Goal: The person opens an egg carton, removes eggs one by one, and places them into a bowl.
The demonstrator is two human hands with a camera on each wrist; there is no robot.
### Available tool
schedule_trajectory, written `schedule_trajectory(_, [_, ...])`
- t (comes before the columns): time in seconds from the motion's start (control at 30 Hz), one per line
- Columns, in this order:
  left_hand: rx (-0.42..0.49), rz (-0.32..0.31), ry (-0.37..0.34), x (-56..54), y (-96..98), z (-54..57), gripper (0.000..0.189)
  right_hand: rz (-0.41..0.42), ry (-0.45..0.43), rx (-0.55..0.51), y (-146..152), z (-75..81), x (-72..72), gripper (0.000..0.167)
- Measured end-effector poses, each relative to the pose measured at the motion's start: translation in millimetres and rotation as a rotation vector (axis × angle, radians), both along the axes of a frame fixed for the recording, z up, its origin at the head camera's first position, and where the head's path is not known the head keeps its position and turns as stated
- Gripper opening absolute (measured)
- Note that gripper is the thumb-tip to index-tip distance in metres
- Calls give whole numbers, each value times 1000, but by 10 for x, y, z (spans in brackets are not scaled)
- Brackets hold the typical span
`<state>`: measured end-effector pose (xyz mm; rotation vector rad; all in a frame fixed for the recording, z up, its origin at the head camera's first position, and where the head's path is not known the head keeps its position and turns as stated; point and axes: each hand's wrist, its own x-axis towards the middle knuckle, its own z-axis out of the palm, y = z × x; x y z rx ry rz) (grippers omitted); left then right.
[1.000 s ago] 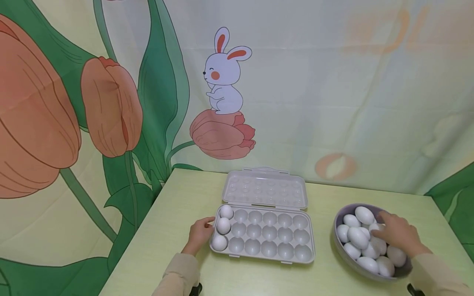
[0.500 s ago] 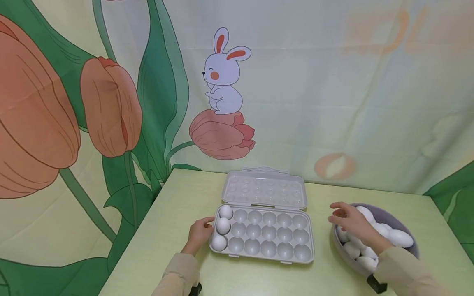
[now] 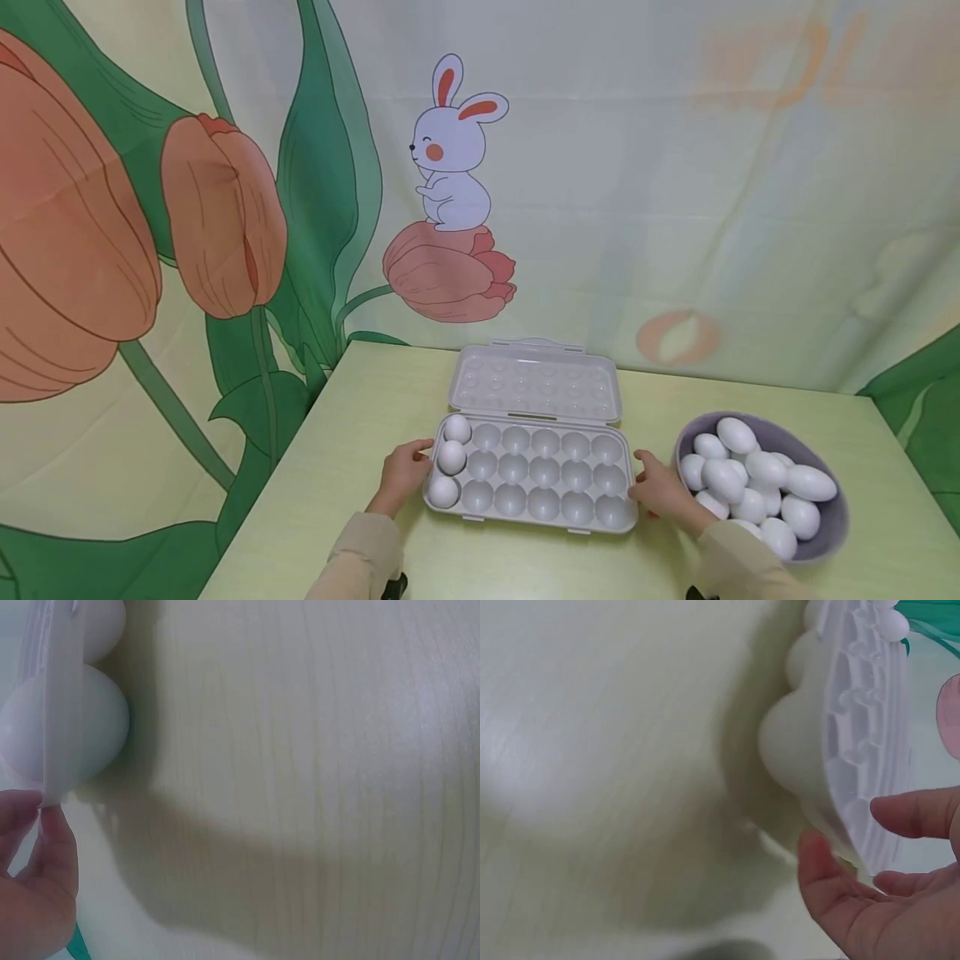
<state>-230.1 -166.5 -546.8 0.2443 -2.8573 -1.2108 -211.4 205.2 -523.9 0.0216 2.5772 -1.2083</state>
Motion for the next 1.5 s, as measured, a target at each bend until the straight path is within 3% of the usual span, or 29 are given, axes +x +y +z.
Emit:
schedule_trajectory(0.3, [4, 0, -3, -5, -5, 14, 36, -54, 48, -7, -28, -198, -1, 62])
schedule_trajectory(0.53, [44, -8, -29, 0, 2, 12, 37, -50, 69, 45, -31, -177, 59, 58])
schedule_trajectory(0.83, [75, -26, -42, 20, 30, -24, 39, -67, 38, 15, 24, -162, 158, 59])
schedule_trajectory(1.23, [106, -77, -60, 98, 109, 54, 39, -67, 30, 38, 114, -161, 260, 58])
schedule_trajectory(1.5, [115, -102, -88, 139, 161, 41, 34, -33, 57, 96, 153, -121, 345, 59])
